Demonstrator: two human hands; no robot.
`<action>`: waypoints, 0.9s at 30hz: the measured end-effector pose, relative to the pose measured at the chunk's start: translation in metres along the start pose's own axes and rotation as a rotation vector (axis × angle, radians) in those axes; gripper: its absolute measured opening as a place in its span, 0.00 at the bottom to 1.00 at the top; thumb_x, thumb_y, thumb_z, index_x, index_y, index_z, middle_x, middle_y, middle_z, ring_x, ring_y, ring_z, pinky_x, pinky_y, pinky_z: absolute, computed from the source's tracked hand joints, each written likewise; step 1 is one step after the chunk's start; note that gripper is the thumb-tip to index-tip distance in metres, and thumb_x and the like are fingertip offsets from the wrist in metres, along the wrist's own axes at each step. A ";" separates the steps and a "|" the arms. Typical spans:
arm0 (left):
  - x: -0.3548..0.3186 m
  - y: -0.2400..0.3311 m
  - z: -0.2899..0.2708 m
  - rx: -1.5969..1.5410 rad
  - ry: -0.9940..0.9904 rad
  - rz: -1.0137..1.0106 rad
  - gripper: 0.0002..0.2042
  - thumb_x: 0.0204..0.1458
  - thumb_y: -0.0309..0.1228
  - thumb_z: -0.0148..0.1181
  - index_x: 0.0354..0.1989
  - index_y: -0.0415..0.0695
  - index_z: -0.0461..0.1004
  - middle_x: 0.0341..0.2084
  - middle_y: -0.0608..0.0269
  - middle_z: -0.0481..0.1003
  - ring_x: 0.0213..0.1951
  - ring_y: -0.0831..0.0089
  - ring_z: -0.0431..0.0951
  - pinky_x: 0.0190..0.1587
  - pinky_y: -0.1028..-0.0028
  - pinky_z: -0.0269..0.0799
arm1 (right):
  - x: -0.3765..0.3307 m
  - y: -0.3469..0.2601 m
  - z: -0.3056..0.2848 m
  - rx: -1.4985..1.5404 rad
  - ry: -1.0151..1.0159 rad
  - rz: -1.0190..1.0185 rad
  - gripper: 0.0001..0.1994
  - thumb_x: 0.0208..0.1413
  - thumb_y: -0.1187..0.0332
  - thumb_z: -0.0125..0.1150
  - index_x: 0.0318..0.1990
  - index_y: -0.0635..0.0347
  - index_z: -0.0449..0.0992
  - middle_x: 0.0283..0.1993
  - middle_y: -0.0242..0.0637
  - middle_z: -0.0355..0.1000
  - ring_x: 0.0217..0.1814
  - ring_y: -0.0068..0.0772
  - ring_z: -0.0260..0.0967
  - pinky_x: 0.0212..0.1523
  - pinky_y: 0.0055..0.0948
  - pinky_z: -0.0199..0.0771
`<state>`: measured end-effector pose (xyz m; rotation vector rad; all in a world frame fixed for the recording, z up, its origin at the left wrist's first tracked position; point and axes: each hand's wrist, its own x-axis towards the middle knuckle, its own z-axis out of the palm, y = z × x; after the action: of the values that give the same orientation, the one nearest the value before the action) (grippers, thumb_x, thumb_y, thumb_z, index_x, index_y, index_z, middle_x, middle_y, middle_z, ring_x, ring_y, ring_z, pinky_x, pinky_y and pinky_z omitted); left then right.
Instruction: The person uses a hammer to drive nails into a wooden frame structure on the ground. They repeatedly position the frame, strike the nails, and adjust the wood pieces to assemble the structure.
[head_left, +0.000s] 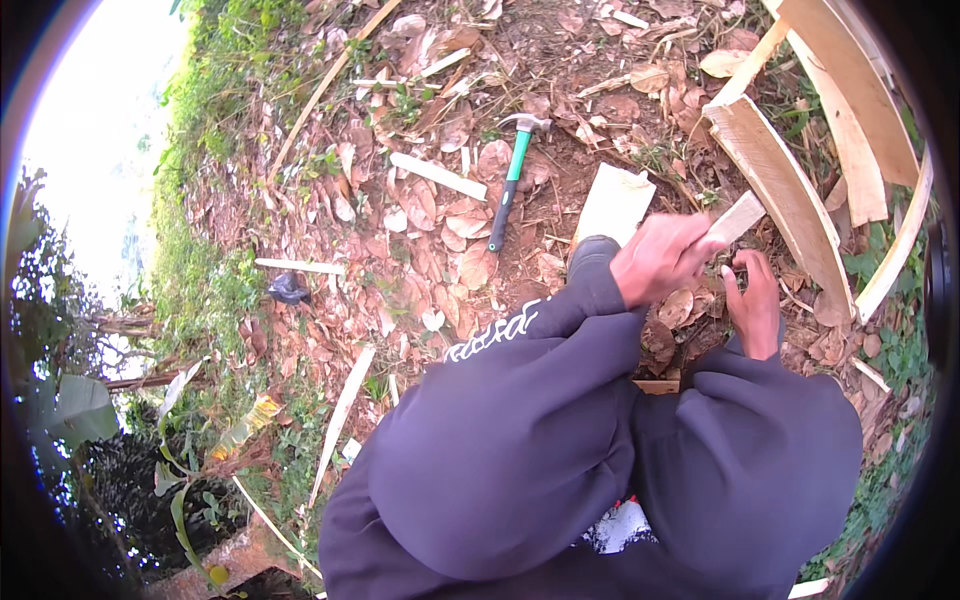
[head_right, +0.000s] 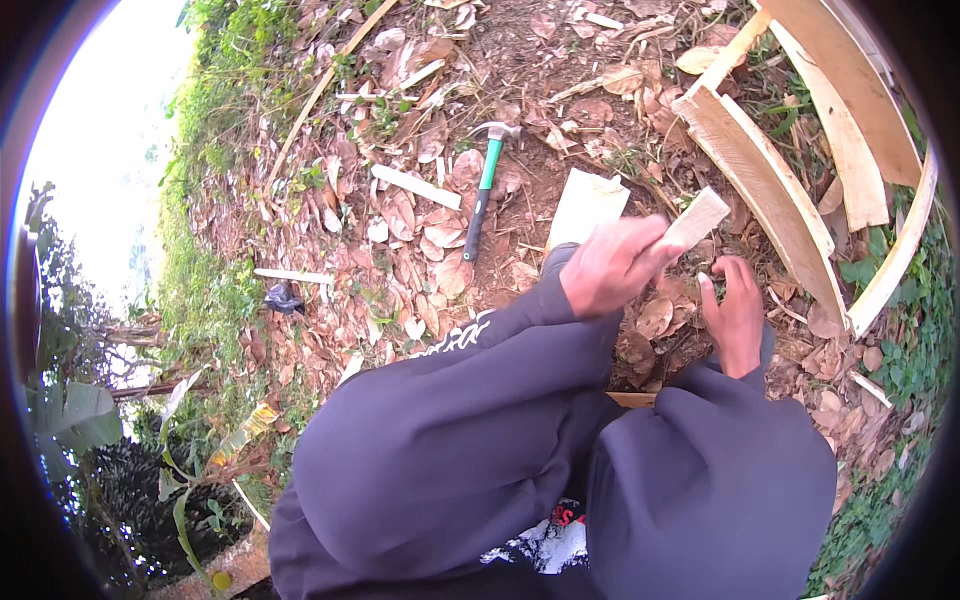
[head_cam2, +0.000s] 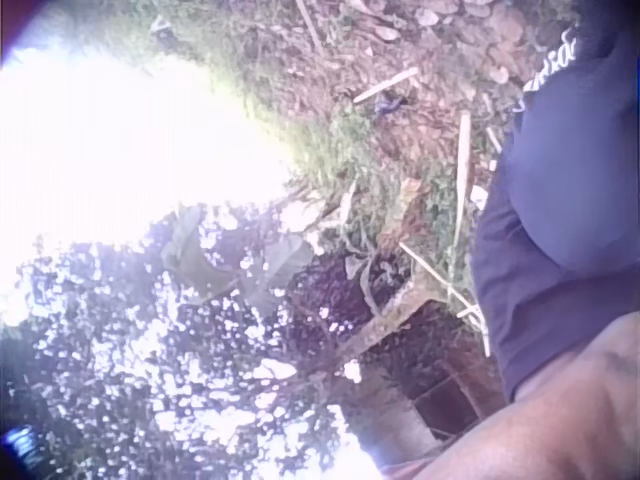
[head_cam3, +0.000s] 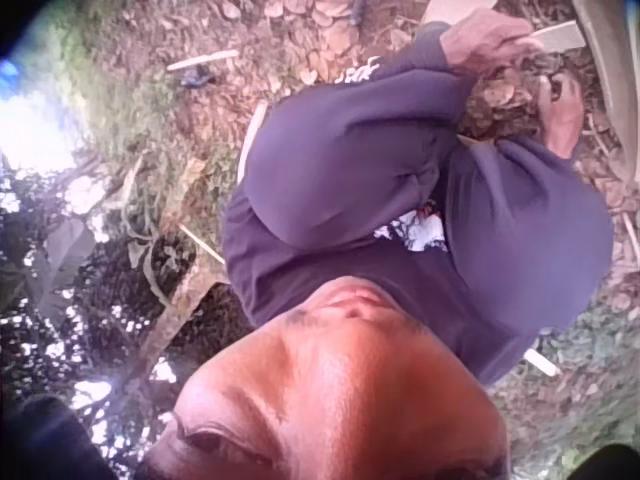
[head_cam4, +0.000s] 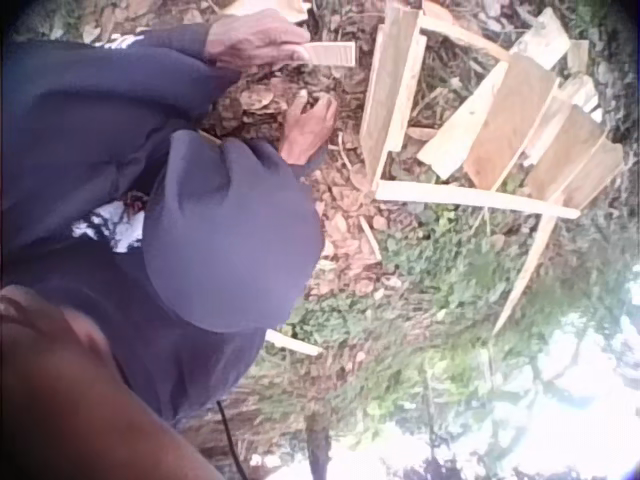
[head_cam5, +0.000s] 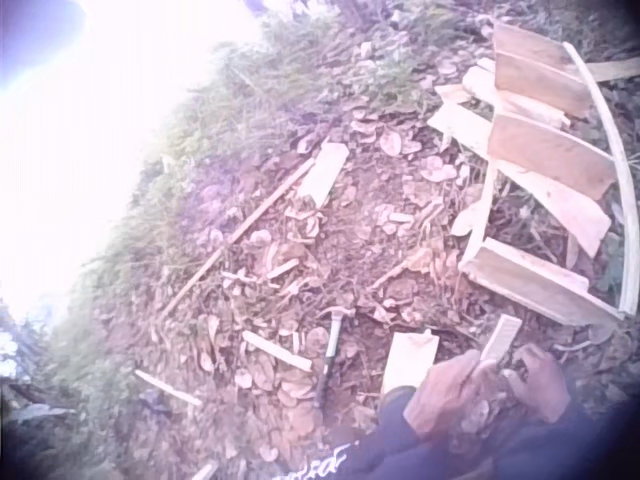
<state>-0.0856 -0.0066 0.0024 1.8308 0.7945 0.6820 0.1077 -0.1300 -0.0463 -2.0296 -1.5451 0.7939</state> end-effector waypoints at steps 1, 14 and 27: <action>0.015 0.015 -0.019 -0.181 -0.133 -0.221 0.11 0.63 0.32 0.55 0.32 0.37 0.73 0.18 0.48 0.73 0.23 0.53 0.77 0.28 0.60 0.70 | 0.000 -0.005 -0.007 -0.009 -0.063 0.047 0.10 0.58 0.68 0.61 0.35 0.66 0.69 0.37 0.49 0.70 0.41 0.52 0.69 0.45 0.45 0.68; -0.004 -0.057 -0.065 -0.075 -0.542 -0.453 0.19 0.66 0.42 0.55 0.31 0.36 0.77 0.17 0.68 0.71 0.21 0.81 0.71 0.25 0.74 0.66 | 0.065 -0.028 0.025 0.741 -0.469 0.143 0.06 0.66 0.72 0.55 0.47 0.63 0.71 0.39 0.32 0.75 0.38 0.18 0.73 0.37 0.21 0.75; -0.106 -0.186 -0.140 0.894 0.317 -0.555 0.21 0.51 0.42 0.67 0.43 0.40 0.68 0.37 0.45 0.73 0.42 0.45 0.75 0.45 0.53 0.70 | 0.191 -0.047 0.122 0.920 -0.096 0.154 0.10 0.61 0.78 0.55 0.48 0.65 0.67 0.34 0.38 0.77 0.31 0.23 0.76 0.34 0.22 0.78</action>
<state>-0.2973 0.0457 -0.1317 2.1117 1.9592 0.2444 0.0290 0.0688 -0.1348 -1.4198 -0.8014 1.3586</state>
